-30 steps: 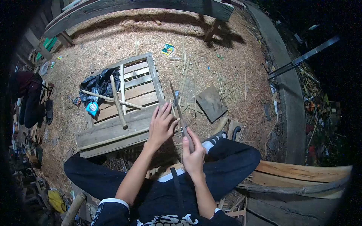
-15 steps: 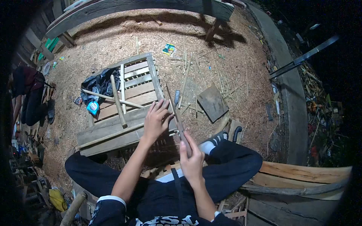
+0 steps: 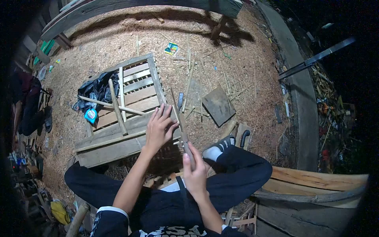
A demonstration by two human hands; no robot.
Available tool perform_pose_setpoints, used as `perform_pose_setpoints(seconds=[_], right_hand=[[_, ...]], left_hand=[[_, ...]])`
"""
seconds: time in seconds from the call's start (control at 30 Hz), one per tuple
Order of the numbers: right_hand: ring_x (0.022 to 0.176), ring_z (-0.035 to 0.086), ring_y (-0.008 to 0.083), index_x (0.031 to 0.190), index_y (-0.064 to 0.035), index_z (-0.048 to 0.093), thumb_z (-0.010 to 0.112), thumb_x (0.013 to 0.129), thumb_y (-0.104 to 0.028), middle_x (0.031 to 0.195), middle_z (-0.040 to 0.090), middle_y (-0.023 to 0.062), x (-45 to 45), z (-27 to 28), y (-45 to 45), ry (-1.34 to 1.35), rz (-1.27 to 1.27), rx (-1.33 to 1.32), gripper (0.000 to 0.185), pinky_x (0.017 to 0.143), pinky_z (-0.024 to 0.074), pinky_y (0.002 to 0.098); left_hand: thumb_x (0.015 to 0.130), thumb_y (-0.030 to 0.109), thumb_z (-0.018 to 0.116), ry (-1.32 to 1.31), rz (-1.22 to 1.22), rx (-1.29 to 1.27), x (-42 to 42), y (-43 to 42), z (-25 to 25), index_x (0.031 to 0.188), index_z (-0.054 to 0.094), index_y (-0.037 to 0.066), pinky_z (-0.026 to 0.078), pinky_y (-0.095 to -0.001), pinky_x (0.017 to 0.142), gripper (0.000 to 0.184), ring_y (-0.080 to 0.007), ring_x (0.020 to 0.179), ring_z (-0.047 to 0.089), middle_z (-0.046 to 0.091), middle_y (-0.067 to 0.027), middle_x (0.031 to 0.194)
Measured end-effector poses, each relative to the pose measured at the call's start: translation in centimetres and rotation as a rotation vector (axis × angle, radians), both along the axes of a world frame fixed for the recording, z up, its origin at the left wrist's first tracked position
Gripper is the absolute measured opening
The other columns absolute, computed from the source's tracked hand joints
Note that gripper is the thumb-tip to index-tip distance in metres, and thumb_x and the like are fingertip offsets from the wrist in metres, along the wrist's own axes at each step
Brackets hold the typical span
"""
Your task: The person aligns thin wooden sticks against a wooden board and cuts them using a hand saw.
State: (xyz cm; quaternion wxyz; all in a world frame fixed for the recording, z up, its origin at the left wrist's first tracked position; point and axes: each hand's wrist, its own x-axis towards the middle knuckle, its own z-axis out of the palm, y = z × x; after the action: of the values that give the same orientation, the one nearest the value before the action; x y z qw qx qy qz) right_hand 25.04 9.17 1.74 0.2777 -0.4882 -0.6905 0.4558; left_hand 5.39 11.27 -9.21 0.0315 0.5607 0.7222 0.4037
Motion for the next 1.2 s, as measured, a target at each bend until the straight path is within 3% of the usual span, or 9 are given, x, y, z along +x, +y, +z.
perform_pose_setpoints(seconds=[0.17, 0.4, 0.53, 0.67, 0.77, 0.9, 1.1, 1.17, 1.2], right_hand=[[0.116, 0.072, 0.0282, 0.137, 0.0057, 0.064, 0.062, 0.105, -0.015, 0.130, 0.072, 0.0239, 3.7, 2.2, -1.9, -0.018, -0.021, -0.052, 0.038, 0.099, 0.0543, 0.0378], [0.114, 0.073, 0.0314, 0.136, 0.0056, 0.064, 0.060, 0.106, -0.018, 0.124, 0.073, 0.0242, -1.0, -0.4, 1.2, 0.057, 0.000, 0.068, 0.038, 0.097, 0.0546, 0.0397], [0.117, 0.072, 0.0265, 0.137, 0.0058, 0.063, 0.061, 0.106, -0.016, 0.122, 0.074, 0.0221, 3.1, 1.0, -1.5, -0.021, 0.027, 0.101, 0.038, 0.100, 0.0542, 0.0374], [0.121, 0.067, 0.0241, 0.136, 0.0088, 0.062, 0.060, 0.108, -0.019, 0.130, 0.071, 0.0216, -1.5, -0.3, 2.0, 0.047, 0.015, 0.003, 0.040, 0.106, 0.0489, 0.0352], [0.119, 0.071, 0.0294, 0.136, 0.0060, 0.063, 0.061, 0.106, -0.019, 0.128, 0.072, 0.0241, -1.9, -0.4, 2.3, 0.064, 0.027, 0.053, 0.039, 0.103, 0.0523, 0.0379], [0.113, 0.074, 0.0292, 0.136, 0.0039, 0.064, 0.063, 0.105, -0.019, 0.124, 0.074, 0.0236, 2.9, 1.7, -1.6, -0.043, 0.027, 0.049, 0.039, 0.099, 0.0552, 0.0392], [0.114, 0.073, 0.0325, 0.133, 0.0052, 0.064, 0.060, 0.107, -0.020, 0.123, 0.073, 0.0238, -2.6, -1.2, 2.5, 0.089, 0.017, 0.065, 0.037, 0.099, 0.0535, 0.0394], [0.119, 0.067, 0.0222, 0.134, 0.0076, 0.064, 0.061, 0.107, -0.017, 0.126, 0.072, 0.0190, 0.0, 0.5, 0.7, -0.024, 0.020, 0.040, 0.037, 0.104, 0.0497, 0.0354], [0.117, 0.072, 0.0313, 0.137, 0.0046, 0.063, 0.063, 0.105, -0.018, 0.126, 0.073, 0.0233, 1.3, 1.4, -0.6, 0.000, 0.007, 0.059, 0.040, 0.102, 0.0526, 0.0392]], left_hand=[[0.087, 0.026, 0.082, 0.007, -0.022, -0.014, 0.1, 0.0, 0.4, 0.088, 0.075, 0.008, 0.037, -0.0519, 0.122, 0.019, -0.0389, 0.147, 0.048, 0.060, -0.0156, 0.151], [0.087, 0.026, 0.082, 0.008, 0.015, 0.026, 0.0, 0.0, -0.1, 0.089, 0.076, 0.007, 0.040, -0.0499, 0.120, 0.020, -0.0374, 0.146, 0.050, 0.062, -0.0156, 0.149], [0.088, 0.024, 0.082, -0.004, 0.030, 0.019, 0.2, 0.1, 0.2, 0.091, 0.076, 0.007, 0.041, -0.0502, 0.119, 0.019, -0.0381, 0.145, 0.051, 0.062, -0.0151, 0.149], [0.087, 0.023, 0.081, 0.001, 0.027, 0.018, 0.6, 0.0, -0.1, 0.092, 0.077, 0.007, 0.041, -0.0502, 0.119, 0.017, -0.0384, 0.144, 0.051, 0.062, -0.0169, 0.148], [0.087, 0.024, 0.082, 0.016, 0.042, 0.019, 0.3, -0.1, -0.1, 0.093, 0.077, 0.008, 0.041, -0.0501, 0.119, 0.018, -0.0382, 0.145, 0.051, 0.061, -0.0191, 0.149], [0.087, 0.024, 0.082, 0.004, 0.036, 0.022, 0.3, 0.3, -0.2, 0.091, 0.076, 0.007, 0.041, -0.0502, 0.119, 0.019, -0.0382, 0.145, 0.050, 0.059, -0.0195, 0.150], [0.087, 0.024, 0.082, -0.002, 0.024, 0.024, 0.2, 0.0, -0.1, 0.091, 0.074, 0.006, 0.041, -0.0497, 0.119, 0.020, -0.0372, 0.146, 0.050, 0.058, -0.0189, 0.152], [0.086, 0.024, 0.082, -0.009, 0.035, 0.031, 0.3, -0.2, -0.1, 0.089, 0.074, 0.005, 0.041, -0.0493, 0.119, 0.021, -0.0367, 0.146, 0.050, 0.058, -0.0187, 0.152], [0.086, 0.024, 0.082, -0.004, 0.031, 0.030, 0.1, 0.0, 0.0, 0.088, 0.074, 0.005, 0.041, -0.0492, 0.119, 0.021, -0.0366, 0.146, 0.050, 0.058, -0.0186, 0.152]])
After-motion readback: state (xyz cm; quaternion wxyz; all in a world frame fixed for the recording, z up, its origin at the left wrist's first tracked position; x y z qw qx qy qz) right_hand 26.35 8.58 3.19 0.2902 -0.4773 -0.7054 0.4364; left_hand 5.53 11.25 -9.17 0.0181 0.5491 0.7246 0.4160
